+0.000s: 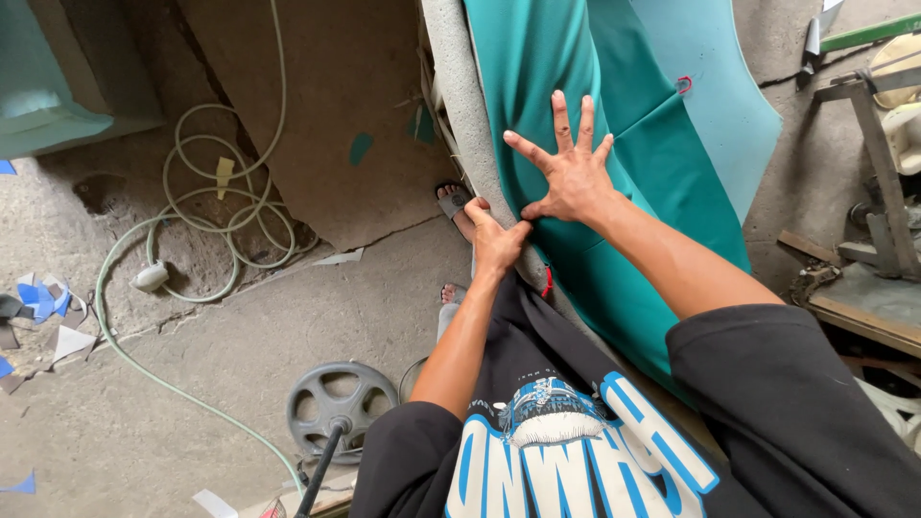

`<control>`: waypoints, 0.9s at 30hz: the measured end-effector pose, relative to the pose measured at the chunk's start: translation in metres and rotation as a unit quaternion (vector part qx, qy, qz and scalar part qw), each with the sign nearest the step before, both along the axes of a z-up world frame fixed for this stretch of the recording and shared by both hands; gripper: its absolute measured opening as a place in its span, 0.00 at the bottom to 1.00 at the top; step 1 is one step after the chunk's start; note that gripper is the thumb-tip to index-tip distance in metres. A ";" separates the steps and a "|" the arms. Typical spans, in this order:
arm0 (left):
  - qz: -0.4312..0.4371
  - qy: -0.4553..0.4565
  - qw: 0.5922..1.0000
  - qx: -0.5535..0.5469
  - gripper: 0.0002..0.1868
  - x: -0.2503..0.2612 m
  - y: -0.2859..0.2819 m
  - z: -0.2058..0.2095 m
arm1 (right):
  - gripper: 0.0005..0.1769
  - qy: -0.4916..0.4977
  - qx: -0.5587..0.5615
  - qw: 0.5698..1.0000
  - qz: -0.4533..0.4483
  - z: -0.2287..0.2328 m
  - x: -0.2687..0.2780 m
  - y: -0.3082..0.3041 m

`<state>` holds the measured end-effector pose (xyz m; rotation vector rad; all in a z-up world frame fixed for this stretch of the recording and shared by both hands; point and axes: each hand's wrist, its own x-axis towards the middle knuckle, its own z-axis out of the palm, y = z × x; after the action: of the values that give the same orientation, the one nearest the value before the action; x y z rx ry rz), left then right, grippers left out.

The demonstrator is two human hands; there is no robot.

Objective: The person stretches a teal fabric cover over a chair frame and secures it using a pneumatic staple gun. They repeatedly pull the fabric taut and apply staples along the edges of the foam base to attach the material.

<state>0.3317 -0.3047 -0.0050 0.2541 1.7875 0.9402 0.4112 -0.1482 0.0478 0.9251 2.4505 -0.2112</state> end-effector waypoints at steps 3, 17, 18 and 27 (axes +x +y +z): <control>0.009 -0.004 1.000 0.003 0.38 -0.001 0.001 0.006 | 0.78 -0.005 -0.052 0.999 -0.015 0.010 -0.006 0.006; -0.016 0.048 0.999 -0.002 0.43 0.007 0.006 -0.010 | 0.80 -0.026 -0.001 0.999 -0.031 0.021 -0.018 -0.004; -0.020 0.058 0.998 -0.013 0.44 0.009 0.007 -0.015 | 0.80 -0.038 0.000 0.999 -0.034 0.023 -0.019 -0.005; -0.004 0.000 0.999 -0.042 0.41 0.001 0.007 -0.001 | 0.82 -0.078 0.009 0.996 -0.040 0.023 -0.028 -0.006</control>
<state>0.3331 -0.2974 -0.0059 0.2084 1.8190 0.8570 0.3835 -0.1540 0.0711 1.0085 2.2781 -0.1395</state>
